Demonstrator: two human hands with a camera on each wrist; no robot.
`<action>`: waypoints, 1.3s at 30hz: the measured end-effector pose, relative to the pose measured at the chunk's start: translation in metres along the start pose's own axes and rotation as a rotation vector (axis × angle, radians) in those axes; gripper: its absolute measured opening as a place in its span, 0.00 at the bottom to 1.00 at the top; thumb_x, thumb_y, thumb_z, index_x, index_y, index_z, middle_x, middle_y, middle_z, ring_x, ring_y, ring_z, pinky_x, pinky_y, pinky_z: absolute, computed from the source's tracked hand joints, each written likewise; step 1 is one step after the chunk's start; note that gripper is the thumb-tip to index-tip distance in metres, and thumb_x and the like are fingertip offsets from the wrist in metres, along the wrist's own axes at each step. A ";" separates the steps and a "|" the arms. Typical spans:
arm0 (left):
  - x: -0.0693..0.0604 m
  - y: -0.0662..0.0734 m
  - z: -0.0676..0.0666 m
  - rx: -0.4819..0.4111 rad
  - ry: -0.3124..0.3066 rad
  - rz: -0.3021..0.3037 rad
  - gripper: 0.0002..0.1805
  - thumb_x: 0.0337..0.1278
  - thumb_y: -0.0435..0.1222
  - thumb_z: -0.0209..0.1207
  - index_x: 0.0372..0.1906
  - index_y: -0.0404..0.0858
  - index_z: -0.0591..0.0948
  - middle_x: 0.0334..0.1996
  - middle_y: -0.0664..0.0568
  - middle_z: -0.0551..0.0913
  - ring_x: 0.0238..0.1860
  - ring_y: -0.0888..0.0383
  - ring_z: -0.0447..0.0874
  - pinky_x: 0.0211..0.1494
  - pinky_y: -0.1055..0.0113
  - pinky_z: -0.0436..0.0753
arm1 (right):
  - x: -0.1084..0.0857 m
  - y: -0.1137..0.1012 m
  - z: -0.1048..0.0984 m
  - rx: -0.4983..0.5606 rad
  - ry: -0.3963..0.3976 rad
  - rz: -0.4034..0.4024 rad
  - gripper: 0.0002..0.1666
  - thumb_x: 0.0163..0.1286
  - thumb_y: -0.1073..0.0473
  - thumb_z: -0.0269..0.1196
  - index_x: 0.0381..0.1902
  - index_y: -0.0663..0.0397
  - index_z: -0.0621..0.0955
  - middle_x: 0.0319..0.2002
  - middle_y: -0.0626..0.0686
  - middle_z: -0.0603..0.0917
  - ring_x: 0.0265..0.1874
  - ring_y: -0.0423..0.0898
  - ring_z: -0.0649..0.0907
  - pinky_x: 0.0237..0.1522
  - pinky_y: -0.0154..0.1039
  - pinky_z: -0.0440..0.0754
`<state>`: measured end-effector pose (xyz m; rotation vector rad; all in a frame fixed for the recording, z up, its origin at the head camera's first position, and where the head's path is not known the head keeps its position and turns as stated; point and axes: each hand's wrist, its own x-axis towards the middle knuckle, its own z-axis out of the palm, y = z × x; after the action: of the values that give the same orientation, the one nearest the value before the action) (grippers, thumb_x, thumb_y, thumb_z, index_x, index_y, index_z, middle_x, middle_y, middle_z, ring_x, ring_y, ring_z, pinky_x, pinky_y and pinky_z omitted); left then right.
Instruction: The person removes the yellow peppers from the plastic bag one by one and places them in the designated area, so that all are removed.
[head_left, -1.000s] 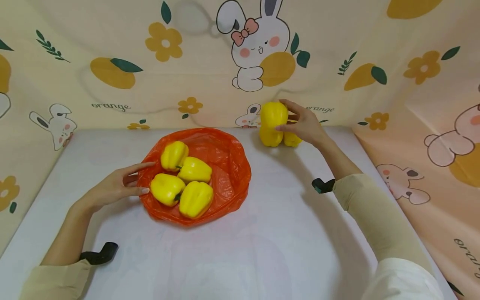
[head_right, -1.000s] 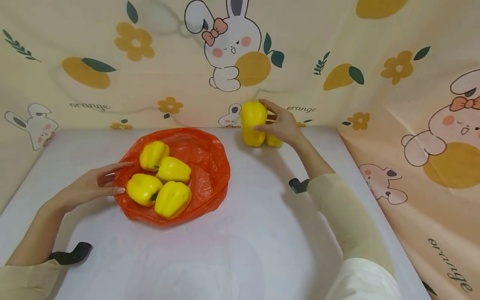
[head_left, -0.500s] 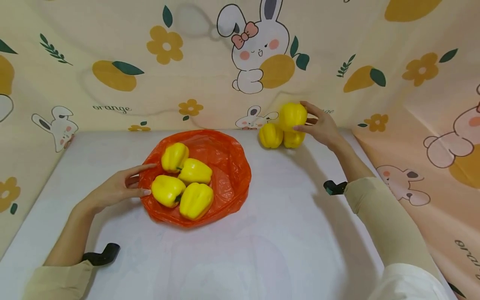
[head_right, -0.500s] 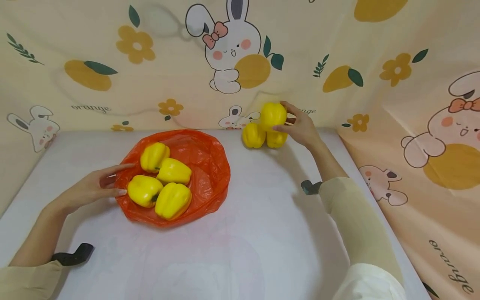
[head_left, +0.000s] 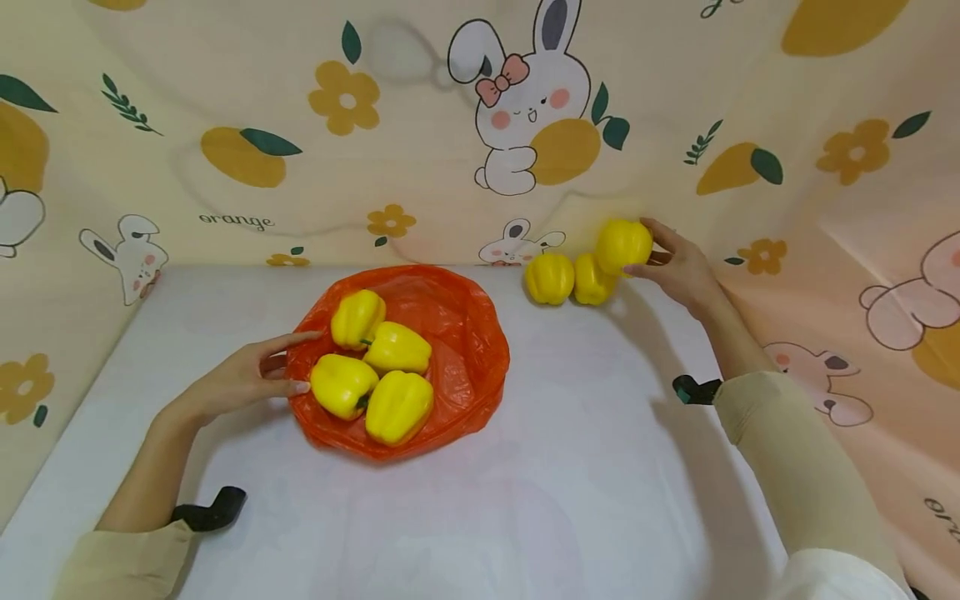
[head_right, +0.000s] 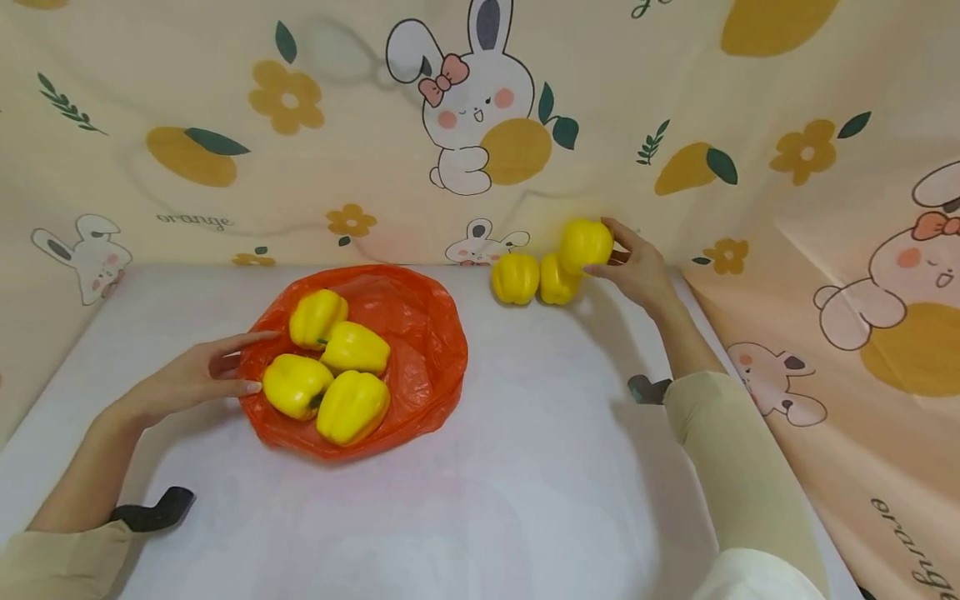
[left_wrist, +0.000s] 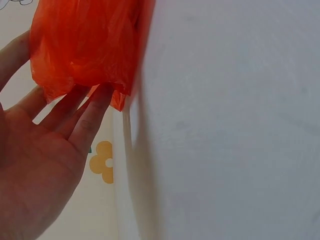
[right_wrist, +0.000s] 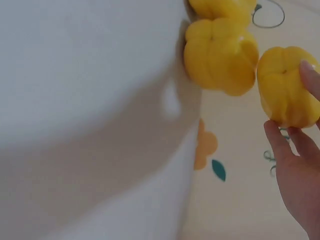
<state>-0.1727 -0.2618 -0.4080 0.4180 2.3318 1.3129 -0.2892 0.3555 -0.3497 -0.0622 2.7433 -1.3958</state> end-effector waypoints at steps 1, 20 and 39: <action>0.000 0.000 0.000 -0.001 -0.001 0.006 0.38 0.63 0.41 0.65 0.75 0.43 0.63 0.75 0.36 0.57 0.69 0.33 0.63 0.62 0.49 0.78 | -0.001 0.002 -0.002 -0.005 0.005 0.002 0.54 0.65 0.50 0.70 0.80 0.34 0.52 0.79 0.54 0.53 0.70 0.62 0.66 0.68 0.55 0.68; 0.003 0.002 0.002 0.032 0.003 -0.008 0.38 0.62 0.42 0.65 0.75 0.44 0.64 0.74 0.36 0.59 0.69 0.34 0.63 0.64 0.41 0.73 | -0.003 0.031 -0.018 0.012 0.040 0.063 0.53 0.67 0.55 0.69 0.80 0.36 0.52 0.78 0.59 0.51 0.70 0.65 0.65 0.68 0.58 0.66; 0.003 0.001 0.003 0.030 0.017 -0.005 0.37 0.62 0.42 0.65 0.75 0.45 0.65 0.73 0.37 0.61 0.69 0.35 0.63 0.64 0.41 0.73 | 0.000 0.069 -0.003 -0.007 -0.007 0.034 0.53 0.64 0.56 0.71 0.79 0.46 0.55 0.77 0.60 0.55 0.69 0.65 0.67 0.67 0.56 0.69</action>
<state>-0.1736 -0.2581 -0.4093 0.4120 2.3675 1.2854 -0.2897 0.3981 -0.4039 -0.0199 2.7309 -1.3746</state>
